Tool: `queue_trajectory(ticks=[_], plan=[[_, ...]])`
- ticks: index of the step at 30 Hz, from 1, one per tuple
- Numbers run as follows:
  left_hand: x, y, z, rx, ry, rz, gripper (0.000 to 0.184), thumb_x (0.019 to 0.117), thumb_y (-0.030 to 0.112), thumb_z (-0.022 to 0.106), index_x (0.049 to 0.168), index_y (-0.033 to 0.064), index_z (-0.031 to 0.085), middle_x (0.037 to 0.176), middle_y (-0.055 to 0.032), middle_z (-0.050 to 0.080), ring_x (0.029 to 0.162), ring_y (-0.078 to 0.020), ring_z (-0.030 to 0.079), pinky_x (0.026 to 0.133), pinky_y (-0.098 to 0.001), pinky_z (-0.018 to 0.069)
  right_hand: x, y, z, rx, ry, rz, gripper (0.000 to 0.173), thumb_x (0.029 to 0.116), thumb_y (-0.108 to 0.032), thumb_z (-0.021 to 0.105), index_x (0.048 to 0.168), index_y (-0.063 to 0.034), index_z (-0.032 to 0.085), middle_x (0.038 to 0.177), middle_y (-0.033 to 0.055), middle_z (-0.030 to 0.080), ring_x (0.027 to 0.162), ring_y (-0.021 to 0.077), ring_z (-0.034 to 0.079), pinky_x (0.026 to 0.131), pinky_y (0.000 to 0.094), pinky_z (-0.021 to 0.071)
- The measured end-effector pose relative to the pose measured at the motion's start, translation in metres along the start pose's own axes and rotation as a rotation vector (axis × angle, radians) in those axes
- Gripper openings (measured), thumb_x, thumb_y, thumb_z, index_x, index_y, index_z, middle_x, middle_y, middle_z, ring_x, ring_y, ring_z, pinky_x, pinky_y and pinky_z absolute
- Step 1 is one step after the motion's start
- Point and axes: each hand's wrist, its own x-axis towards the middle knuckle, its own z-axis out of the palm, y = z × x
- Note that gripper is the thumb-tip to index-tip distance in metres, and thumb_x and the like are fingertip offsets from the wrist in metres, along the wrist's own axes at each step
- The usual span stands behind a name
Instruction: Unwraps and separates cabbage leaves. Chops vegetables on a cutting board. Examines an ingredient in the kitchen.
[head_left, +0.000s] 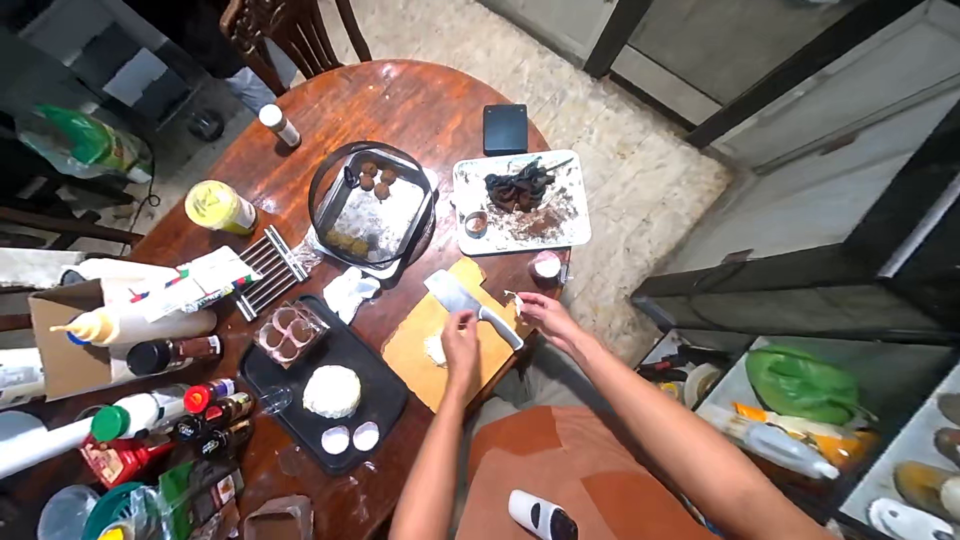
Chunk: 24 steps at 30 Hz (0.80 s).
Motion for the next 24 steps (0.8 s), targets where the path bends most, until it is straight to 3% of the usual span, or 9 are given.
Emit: queue_trajectory(ticks=[3,5,8,10,12,15,17,21,24], plan=[[-0.012,0.025,0.058,-0.140,-0.094,0.001,0.023,0.0959,0.010,0.066,0.115,-0.0010,0.070,0.112,-0.0141,0.072,0.101,-0.0194,0.070,0.093,-0.0375,0.0592,-0.019,-0.003,-0.013,0.091,-0.107,0.087,0.043,0.1017,-0.013,0.062,0.143,-0.0049,0.053,0.125,0.0125,0.068,0.103,0.0204,0.070,0.091,0.0360,0.0591],[-0.017,0.036,0.087,-0.168,-0.147,0.007,0.023,0.0934,0.010,0.069,0.114,0.0005,0.071,0.113,-0.0133,0.070,0.100,-0.0179,0.069,0.091,-0.0357,0.0597,-0.023,-0.003,-0.023,0.144,-0.153,0.128,0.039,0.1060,-0.017,0.053,0.144,-0.0061,0.053,0.129,0.0115,0.066,0.110,0.0213,0.067,0.095,0.0394,0.0572],[-0.020,0.053,0.111,-0.198,-0.160,-0.035,0.027,0.0925,0.009,0.073,0.117,-0.0001,0.069,0.110,-0.0109,0.074,0.098,-0.0153,0.073,0.091,-0.0342,0.0614,-0.021,-0.001,-0.047,0.260,-0.124,0.215,0.038,0.1108,-0.026,0.041,0.135,-0.0026,0.059,0.116,0.0126,0.070,0.103,0.0216,0.068,0.092,0.0390,0.0571],[-0.013,0.061,0.120,-0.110,-0.108,0.003,0.023,0.0958,0.013,0.070,0.116,0.0010,0.071,0.106,-0.0092,0.076,0.095,-0.0145,0.074,0.090,-0.0342,0.0615,-0.017,-0.003,-0.072,0.254,-0.083,0.275,0.035,0.1105,-0.027,0.045,0.132,-0.0020,0.058,0.112,0.0117,0.069,0.096,0.0195,0.068,0.086,0.0351,0.0586],[0.004,0.058,0.125,0.120,-0.008,0.052,0.023,0.1000,0.016,0.064,0.116,0.0029,0.072,0.110,-0.0112,0.074,0.099,-0.0184,0.072,0.092,-0.0368,0.0598,-0.013,-0.007,-0.099,0.209,-0.064,0.351,0.034,0.1086,-0.024,0.050,0.133,-0.0021,0.057,0.111,0.0113,0.069,0.094,0.0186,0.068,0.081,0.0330,0.0584],[0.038,0.042,0.139,0.448,0.009,-0.055,0.032,0.1016,0.021,0.059,0.127,0.0022,0.066,0.132,-0.0188,0.063,0.125,-0.0332,0.059,0.108,-0.0463,0.0494,-0.005,-0.014,-0.145,0.161,-0.071,0.428,0.030,0.1095,-0.026,0.047,0.127,-0.0039,0.058,0.100,0.0079,0.069,0.083,0.0146,0.067,0.072,0.0288,0.0567],[0.054,0.035,0.155,0.562,-0.023,-0.151,0.035,0.1025,0.022,0.058,0.131,0.0032,0.064,0.140,-0.0200,0.057,0.131,-0.0359,0.054,0.110,-0.0469,0.0478,-0.002,-0.020,-0.178,0.149,-0.058,0.437,0.029,0.1094,-0.025,0.047,0.124,-0.0028,0.058,0.099,0.0088,0.069,0.081,0.0145,0.068,0.071,0.0284,0.0578],[0.062,0.045,0.185,0.525,0.051,-0.255,0.032,0.0978,-0.001,0.053,0.128,-0.0015,0.064,0.138,-0.0259,0.056,0.131,-0.0401,0.054,0.111,-0.0476,0.0463,0.005,-0.046,-0.244,0.150,0.016,0.414,0.027,0.1086,-0.022,0.049,0.123,-0.0012,0.058,0.096,0.0101,0.068,0.078,0.0157,0.067,0.069,0.0288,0.0577],[0.064,0.049,0.196,0.464,0.105,-0.267,0.030,0.0969,-0.003,0.053,0.123,-0.0030,0.067,0.133,-0.0258,0.059,0.127,-0.0383,0.057,0.111,-0.0463,0.0464,0.011,-0.063,-0.283,0.174,0.063,0.409,0.026,0.1077,-0.020,0.050,0.122,-0.0002,0.058,0.097,0.0116,0.068,0.079,0.0171,0.068,0.069,0.0297,0.0584]])
